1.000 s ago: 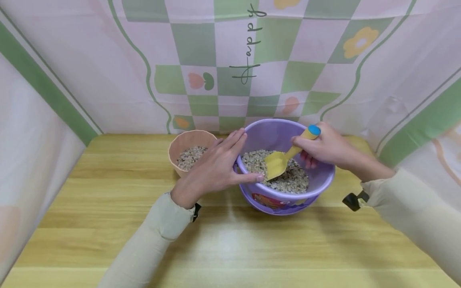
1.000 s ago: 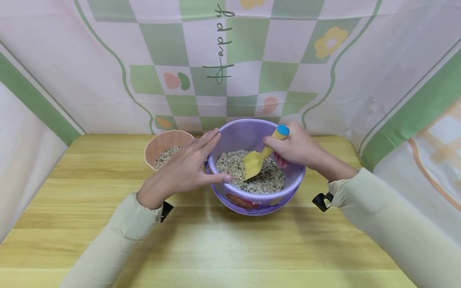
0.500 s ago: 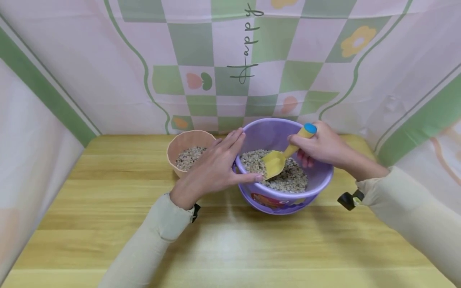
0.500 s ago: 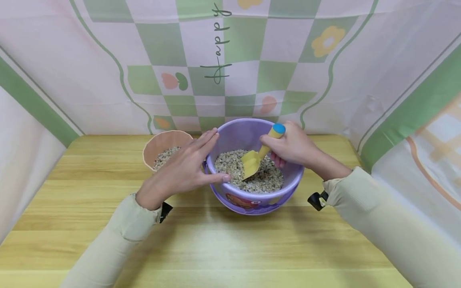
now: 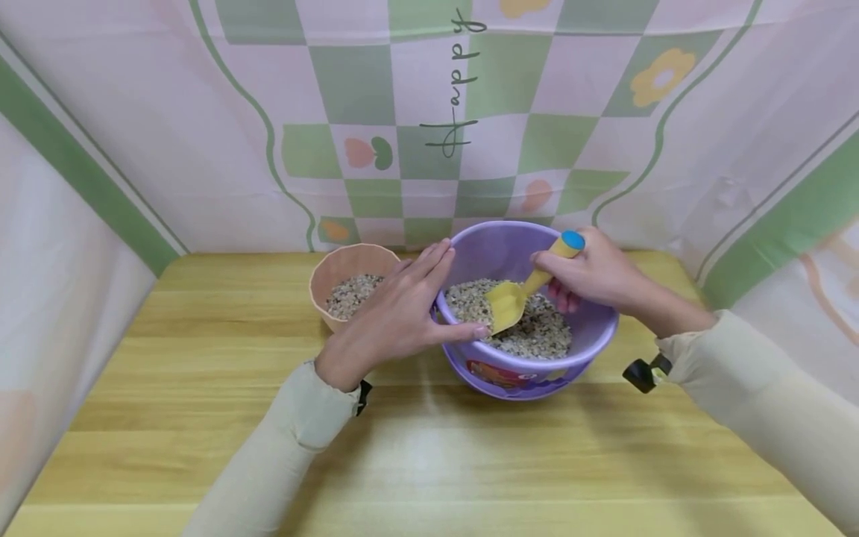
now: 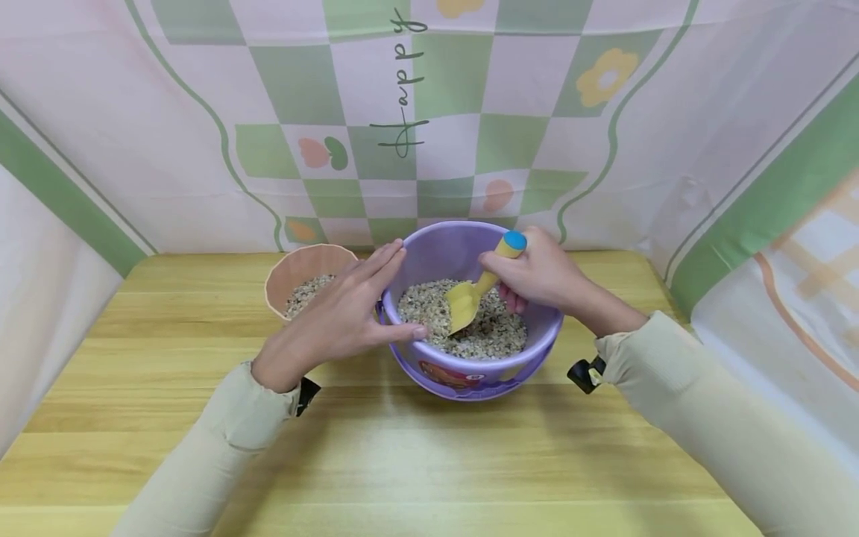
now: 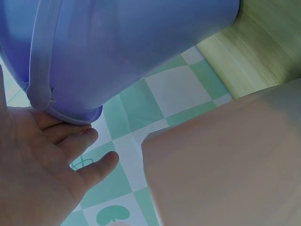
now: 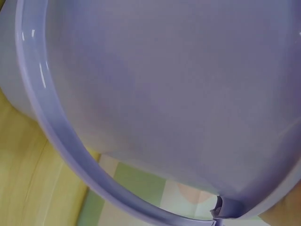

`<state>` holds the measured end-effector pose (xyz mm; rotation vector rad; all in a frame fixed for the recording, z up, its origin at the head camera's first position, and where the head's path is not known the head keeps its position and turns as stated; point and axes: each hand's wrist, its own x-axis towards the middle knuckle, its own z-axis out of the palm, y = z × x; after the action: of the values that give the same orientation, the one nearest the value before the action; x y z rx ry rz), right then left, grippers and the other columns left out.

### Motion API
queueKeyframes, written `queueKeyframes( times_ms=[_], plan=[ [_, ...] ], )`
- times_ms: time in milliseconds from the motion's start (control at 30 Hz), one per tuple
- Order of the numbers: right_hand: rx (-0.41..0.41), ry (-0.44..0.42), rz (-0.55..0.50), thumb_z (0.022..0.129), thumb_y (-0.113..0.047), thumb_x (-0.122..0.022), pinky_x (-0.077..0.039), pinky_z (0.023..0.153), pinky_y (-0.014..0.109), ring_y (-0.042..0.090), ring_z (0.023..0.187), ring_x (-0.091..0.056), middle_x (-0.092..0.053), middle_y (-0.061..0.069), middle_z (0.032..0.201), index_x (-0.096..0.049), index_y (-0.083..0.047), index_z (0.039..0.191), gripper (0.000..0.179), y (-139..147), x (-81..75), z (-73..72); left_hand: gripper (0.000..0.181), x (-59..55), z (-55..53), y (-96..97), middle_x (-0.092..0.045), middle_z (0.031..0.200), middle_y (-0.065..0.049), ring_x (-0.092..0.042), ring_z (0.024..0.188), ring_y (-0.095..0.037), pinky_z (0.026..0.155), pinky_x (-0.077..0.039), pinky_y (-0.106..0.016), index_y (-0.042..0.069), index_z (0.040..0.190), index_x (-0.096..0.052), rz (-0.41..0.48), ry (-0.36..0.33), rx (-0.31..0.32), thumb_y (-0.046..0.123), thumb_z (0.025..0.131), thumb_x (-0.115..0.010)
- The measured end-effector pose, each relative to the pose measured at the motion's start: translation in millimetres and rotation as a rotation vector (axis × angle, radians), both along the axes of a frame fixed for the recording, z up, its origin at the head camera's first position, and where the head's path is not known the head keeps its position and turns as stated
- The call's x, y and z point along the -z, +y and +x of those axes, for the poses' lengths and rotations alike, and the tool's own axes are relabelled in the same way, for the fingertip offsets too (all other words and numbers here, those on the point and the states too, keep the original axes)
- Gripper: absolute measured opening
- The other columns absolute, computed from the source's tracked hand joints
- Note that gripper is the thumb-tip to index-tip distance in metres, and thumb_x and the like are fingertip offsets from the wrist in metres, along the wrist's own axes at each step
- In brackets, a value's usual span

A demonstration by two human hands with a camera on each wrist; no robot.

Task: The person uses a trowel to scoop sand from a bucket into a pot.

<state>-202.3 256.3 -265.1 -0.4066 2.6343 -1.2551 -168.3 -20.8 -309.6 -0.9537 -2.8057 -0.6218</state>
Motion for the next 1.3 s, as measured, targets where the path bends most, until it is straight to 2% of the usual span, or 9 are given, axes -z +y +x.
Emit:
queueKeyframes(
  times_ms=[667, 867, 1300],
  plan=[
    [0.011, -0.038, -0.012, 0.099, -0.025, -0.060, -0.055, 0.044, 0.038, 0.025, 0.044, -0.062, -0.066, 0.019, 0.063, -0.070, 0.011, 0.095, 0.038, -2.3, 0.3, 0.2, 0.113, 0.6, 0.6, -0.6, -0.010, 0.166, -0.010, -0.016, 0.151, -0.023, 0.121, -0.019, -0.042, 0.004, 0.158, -0.021, 0.011, -0.031, 0.000, 0.084, 0.082, -0.049],
    [0.005, -0.032, -0.023, 0.099, -0.025, -0.060, -0.055, 0.044, 0.039, 0.024, 0.044, -0.062, -0.066, 0.020, 0.063, -0.070, 0.012, 0.095, 0.038, -1.7, 0.5, 0.5, 0.113, 0.2, 0.4, -0.5, -0.011, 0.166, -0.010, -0.017, 0.151, -0.023, 0.120, -0.021, -0.043, 0.004, 0.158, -0.022, 0.014, -0.017, 0.003, 0.083, 0.082, -0.048],
    [-0.030, -0.059, -0.115, 0.100, -0.022, -0.059, -0.054, 0.043, 0.037, 0.024, 0.046, -0.063, -0.068, 0.019, 0.066, -0.070, 0.013, 0.096, 0.037, -3.1, 1.2, -0.3, 0.114, 0.5, 1.4, -1.6, -0.010, 0.166, -0.010, -0.020, 0.150, -0.028, 0.119, -0.023, -0.044, 0.005, 0.158, -0.022, 0.019, -0.026, -0.005, 0.085, 0.081, -0.046]
  ],
)
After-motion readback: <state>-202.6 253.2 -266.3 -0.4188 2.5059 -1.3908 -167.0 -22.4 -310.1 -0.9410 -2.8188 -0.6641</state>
